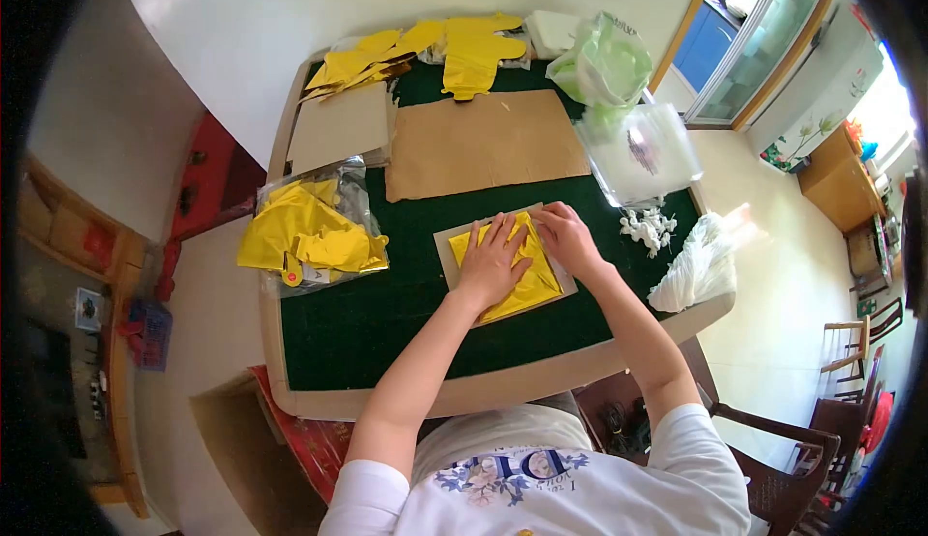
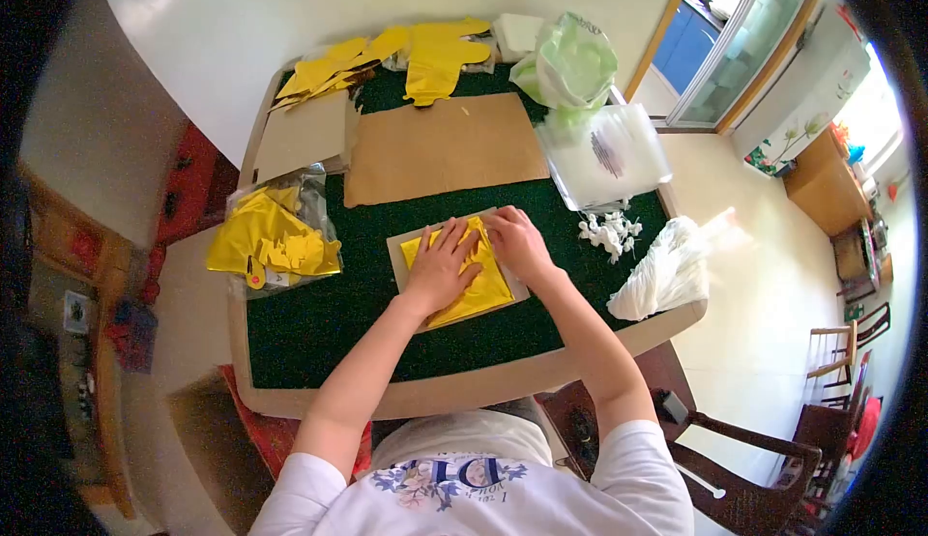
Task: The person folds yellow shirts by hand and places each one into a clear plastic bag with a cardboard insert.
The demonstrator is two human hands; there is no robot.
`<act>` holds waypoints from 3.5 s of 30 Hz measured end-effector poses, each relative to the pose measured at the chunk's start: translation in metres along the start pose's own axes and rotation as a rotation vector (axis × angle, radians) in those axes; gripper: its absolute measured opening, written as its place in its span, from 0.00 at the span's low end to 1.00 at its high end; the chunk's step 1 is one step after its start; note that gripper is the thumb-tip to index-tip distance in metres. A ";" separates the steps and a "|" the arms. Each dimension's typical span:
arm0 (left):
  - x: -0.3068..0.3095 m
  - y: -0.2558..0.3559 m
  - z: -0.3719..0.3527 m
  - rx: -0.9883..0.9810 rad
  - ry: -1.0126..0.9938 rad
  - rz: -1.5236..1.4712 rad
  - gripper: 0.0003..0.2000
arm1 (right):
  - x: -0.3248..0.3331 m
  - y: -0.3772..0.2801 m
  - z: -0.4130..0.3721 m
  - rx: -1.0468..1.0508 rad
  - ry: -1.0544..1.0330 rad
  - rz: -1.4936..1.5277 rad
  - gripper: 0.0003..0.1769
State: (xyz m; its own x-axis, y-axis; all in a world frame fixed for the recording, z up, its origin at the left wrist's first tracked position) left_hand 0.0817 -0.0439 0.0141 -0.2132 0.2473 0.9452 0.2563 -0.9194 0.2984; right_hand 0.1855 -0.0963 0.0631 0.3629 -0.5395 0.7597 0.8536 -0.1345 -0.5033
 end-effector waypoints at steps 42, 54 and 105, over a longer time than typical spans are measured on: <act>0.060 -0.118 -0.032 0.402 0.379 -0.204 0.04 | -0.062 -0.035 -0.018 0.082 -0.205 -0.286 0.25; 0.048 -0.129 -0.016 0.460 0.284 -0.223 0.06 | -0.062 -0.036 -0.019 0.071 -0.211 -0.305 0.26; 0.009 -0.048 -0.037 0.304 0.045 0.080 0.30 | -0.055 -0.017 -0.021 -0.005 -0.186 -0.331 0.27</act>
State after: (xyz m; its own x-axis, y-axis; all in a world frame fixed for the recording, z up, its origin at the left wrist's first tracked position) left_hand 0.0325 -0.0092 0.0038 -0.2208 0.1577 0.9625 0.5429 -0.8000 0.2556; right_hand 0.1432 -0.0816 0.0211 0.1296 -0.3063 0.9431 0.9342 -0.2811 -0.2197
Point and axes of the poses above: each hand's wrist, its own z-axis towards the middle knuckle, its own x-axis out of the back of the hand, y = z × x, the point moved 9 cm from there along z, towards the middle knuckle, and after that the axes turned 4 degrees about -x, right-handed, at the moved point
